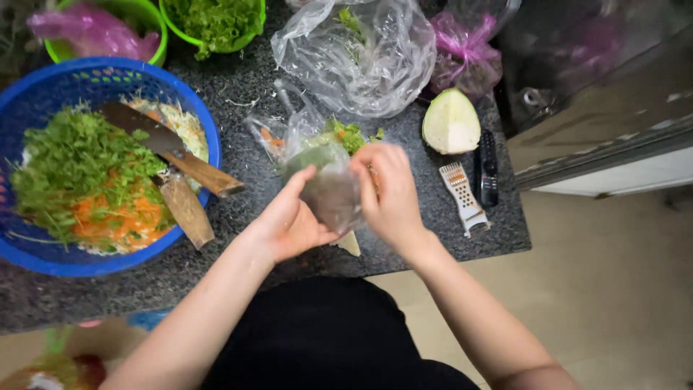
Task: Picking coriander leaves and stems and placing them into a pink colander basket for preparation.
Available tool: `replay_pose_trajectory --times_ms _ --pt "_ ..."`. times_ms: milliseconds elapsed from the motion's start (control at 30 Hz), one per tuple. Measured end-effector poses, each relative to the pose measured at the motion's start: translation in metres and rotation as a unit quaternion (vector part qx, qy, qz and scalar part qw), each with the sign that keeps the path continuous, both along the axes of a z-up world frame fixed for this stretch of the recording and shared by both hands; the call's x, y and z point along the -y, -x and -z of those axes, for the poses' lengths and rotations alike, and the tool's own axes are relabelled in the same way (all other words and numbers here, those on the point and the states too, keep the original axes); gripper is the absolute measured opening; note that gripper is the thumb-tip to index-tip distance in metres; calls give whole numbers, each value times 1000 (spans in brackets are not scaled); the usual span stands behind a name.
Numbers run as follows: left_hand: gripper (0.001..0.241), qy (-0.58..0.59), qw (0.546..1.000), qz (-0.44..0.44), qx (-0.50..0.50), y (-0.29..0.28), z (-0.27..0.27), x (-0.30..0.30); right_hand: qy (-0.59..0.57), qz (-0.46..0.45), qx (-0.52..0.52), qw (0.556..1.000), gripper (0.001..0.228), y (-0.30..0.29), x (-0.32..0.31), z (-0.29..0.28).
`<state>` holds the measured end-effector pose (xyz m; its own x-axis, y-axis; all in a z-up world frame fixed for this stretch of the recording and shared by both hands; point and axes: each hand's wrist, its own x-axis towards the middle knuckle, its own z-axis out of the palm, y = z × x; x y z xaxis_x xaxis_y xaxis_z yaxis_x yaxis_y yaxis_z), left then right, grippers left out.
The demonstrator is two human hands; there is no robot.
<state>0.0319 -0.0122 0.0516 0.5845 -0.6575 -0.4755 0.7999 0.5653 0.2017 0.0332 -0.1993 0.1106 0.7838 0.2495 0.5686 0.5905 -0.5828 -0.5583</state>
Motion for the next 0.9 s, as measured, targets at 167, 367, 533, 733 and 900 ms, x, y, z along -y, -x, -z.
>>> replay_pose_trajectory --times_ms 167,367,533,733,900 --pt "99 5 998 20 -59 9 -6 2 -63 -19 -50 997 2 -10 -7 -33" --pt "121 114 986 -69 -100 8 30 -3 -88 -76 -65 991 7 -21 3 -63" --pt "121 127 984 -91 -85 0 20 4 -92 -104 -67 988 10 -28 6 -84" --pt "114 181 971 -101 -120 -5 15 15 -94 -129 -25 987 16 -31 10 -132" --pt "110 175 969 -143 -97 -13 21 18 -165 -197 -73 964 24 -20 11 -154"
